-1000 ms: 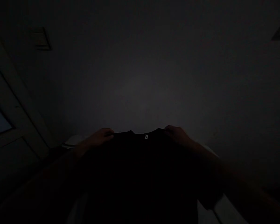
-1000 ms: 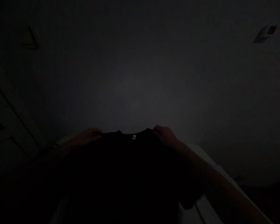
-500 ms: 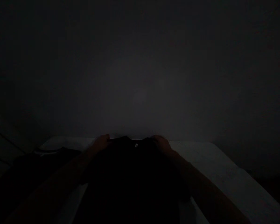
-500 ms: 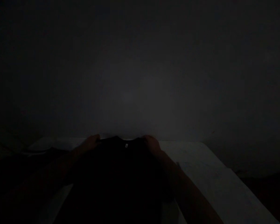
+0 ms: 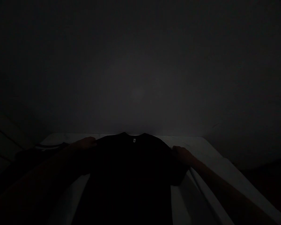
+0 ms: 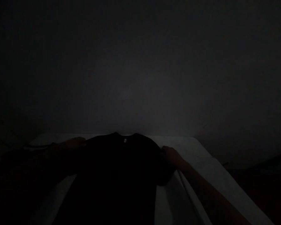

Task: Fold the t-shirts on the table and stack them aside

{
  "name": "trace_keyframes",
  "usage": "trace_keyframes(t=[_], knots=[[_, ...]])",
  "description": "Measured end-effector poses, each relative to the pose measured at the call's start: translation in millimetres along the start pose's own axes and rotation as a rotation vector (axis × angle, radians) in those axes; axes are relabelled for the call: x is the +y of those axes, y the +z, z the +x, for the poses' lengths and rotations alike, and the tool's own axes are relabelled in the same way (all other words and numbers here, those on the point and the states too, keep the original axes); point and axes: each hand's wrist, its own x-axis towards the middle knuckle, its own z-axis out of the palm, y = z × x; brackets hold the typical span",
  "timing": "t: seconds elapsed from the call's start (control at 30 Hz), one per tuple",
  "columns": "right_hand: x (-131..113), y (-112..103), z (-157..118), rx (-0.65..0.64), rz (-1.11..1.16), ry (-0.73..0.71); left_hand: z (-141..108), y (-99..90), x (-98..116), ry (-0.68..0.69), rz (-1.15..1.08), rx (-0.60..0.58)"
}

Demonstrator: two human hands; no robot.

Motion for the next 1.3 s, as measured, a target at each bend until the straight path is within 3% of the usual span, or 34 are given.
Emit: trace_keyframes(t=[0.1, 0.2, 0.37, 0.43, 0.5, 0.6, 0.73, 0.8, 0.87, 0.97, 1.03, 1.13, 1.2, 1.3], knots=[[1.5, -13.6, 5.3, 0.139, 0.000, 0.152, -4.7, 1.9, -1.6, -0.053, 0.046, 0.083], [-0.3, -26.7, 6.8, 0.164, -0.086, 0.298, -8.9, 9.6, 1.2, -0.101, 0.082, 0.139], [-22.4, -41.9, 0.3, 0.234, -0.131, 0.239, -25.1, 16.5, 23.5, -0.113, 0.121, 0.313], [-32.4, -44.0, -15.3, 0.313, -0.101, 0.151, -44.2, 19.3, 34.4, -0.040, 0.119, 0.354], [-38.1, -38.3, -47.9, 0.376, 0.002, 0.032, -78.0, 30.2, 42.0, 0.114, 0.093, 0.360], [-36.7, -6.8, -133.7, 0.337, 0.212, -0.077, -160.9, 70.2, 42.1, 0.389, 0.027, 0.353], [-27.8, 73.9, -280.2, 0.135, 0.344, -0.075, -298.9, 152.2, 24.5, 0.594, 0.029, 0.427], [-29.6, 115.3, -340.2, 0.244, 0.343, -0.185, -355.1, 186.9, 18.5, 0.613, 0.053, 0.468], [-40.5, 145.0, -382.5, 0.310, 0.316, -0.294, -393.4, 208.0, 20.0, 0.643, 0.100, 0.443], [-68.7, 160.6, -415.9, 0.440, 0.170, -0.409, -419.9, 215.6, 33.7, 0.704, 0.182, 0.394], [-84.9, 157.6, -424.8, 0.504, 0.116, -0.404, -425.4, 211.6, 44.2, 0.700, 0.225, 0.398], [-95.9, 148.0, -429.0, 0.554, 0.213, -0.363, -428.8, 201.5, 52.0, 0.678, 0.225, 0.406], [-98.8, 140.8, -429.3, 0.548, 0.336, -0.314, -431.1, 195.3, 50.8, 0.708, 0.182, 0.381], [-108.4, 125.4, -428.1, 0.414, 0.597, -0.191, -434.5, 192.2, 45.2, 0.709, 0.050, 0.346]])
